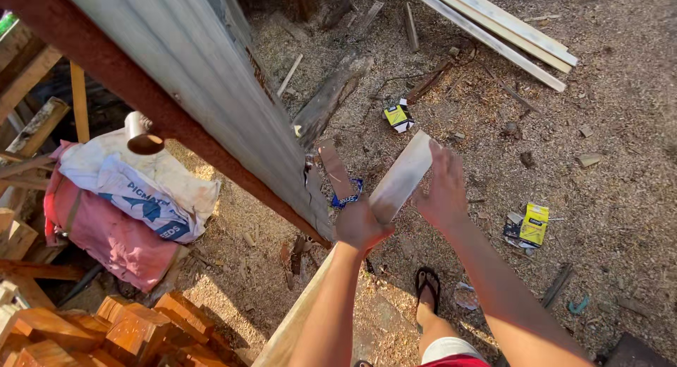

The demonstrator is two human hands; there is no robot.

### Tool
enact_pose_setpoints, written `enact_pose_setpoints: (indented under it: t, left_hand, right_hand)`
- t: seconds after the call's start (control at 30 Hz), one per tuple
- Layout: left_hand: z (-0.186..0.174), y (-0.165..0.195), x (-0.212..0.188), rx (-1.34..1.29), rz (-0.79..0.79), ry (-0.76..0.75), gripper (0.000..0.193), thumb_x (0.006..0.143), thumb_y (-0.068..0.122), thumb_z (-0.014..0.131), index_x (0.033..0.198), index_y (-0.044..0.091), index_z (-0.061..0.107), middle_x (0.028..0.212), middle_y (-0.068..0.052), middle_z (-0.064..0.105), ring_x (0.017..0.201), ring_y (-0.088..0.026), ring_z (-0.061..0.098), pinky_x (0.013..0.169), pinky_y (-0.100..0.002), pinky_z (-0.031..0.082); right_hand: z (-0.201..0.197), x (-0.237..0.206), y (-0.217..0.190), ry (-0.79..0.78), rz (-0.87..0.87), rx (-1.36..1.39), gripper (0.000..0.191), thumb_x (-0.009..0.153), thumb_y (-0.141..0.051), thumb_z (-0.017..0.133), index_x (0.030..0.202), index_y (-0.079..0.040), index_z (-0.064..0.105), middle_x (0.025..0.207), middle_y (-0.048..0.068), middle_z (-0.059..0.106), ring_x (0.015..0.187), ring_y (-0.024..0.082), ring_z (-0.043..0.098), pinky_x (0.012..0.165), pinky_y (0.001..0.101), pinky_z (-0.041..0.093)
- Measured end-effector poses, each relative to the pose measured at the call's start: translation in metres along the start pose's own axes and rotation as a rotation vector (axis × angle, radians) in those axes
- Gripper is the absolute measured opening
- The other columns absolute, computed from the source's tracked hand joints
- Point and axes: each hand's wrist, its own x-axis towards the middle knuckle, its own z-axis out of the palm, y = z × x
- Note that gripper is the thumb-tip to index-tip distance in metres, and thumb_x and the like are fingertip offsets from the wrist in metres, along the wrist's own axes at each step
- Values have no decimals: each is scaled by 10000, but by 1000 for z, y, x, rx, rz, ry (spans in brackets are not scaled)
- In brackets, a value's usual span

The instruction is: The person gathers thin wooden strips from the ground and stacks them one at a time onto a growing pile beside a stack of lumber, occasionally picking up short offcut pieces and placing them with the stack. The strips are handled by hand with no tools.

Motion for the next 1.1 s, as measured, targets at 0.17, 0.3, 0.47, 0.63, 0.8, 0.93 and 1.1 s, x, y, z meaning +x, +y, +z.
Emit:
enact_pose_setpoints:
  t: [0.17,0.3,0.47,0.63,0.8,0.93,1.1]
  left_hand:
    - [44,97,80,115,-71,-82,746,556,463,936,1117,60,654,1064,-163,739,973,-340,734,860,-459,583]
    - [58,166,141,84,-94,-112,785,537,492,935,1123,59,644,1048,-166,740,973,-337,737,859,-465,585]
    - [68,215,199,22,-103,-145,796,556,541,899,1118,38,644,1022,-174,749,944,-338,753,824,-469,602]
    - [94,247,258,6,-47,-84,806,538,534,908,1111,32,644,995,-192,751,918,-358,756,793,-462,605]
    - [121,269,346,-8,14,-72,790,537,545,920,1054,1,671,999,-212,758,931,-371,754,804,-460,605]
    - [142,292,435,-21,7,-53,802,533,535,931,1073,4,664,1027,-225,745,947,-389,735,809,-485,590]
    - [138,338,551,-106,2,-103,761,539,545,903,1073,37,710,1042,-212,758,957,-369,754,830,-479,598]
  right_hand:
    - [-18,43,89,-237,1054,1066,582,962,-283,594,1512,-171,439,1209,152,672,980,277,709,736,406,617]
    - [-11,86,130,-164,970,1148,420,991,-298,569,1371,-120,588,1136,69,720,989,217,701,752,408,574]
    - [-9,147,182,-2,745,1093,348,1031,-260,599,1291,-31,639,1182,106,766,1065,220,719,900,359,571]
    - [-30,201,217,10,794,1029,350,1006,-268,591,1277,-50,630,1178,91,738,1061,213,684,850,404,553]
    - [-48,280,255,-72,923,981,348,1006,-273,580,1265,-54,656,1099,123,733,920,249,686,723,461,536]
    - [-44,366,304,-41,831,920,349,1010,-274,606,1255,-36,678,1094,119,755,923,213,698,759,394,543]
    - [-55,485,351,2,744,846,343,997,-242,608,1267,-33,646,1114,108,753,961,205,716,817,390,580]
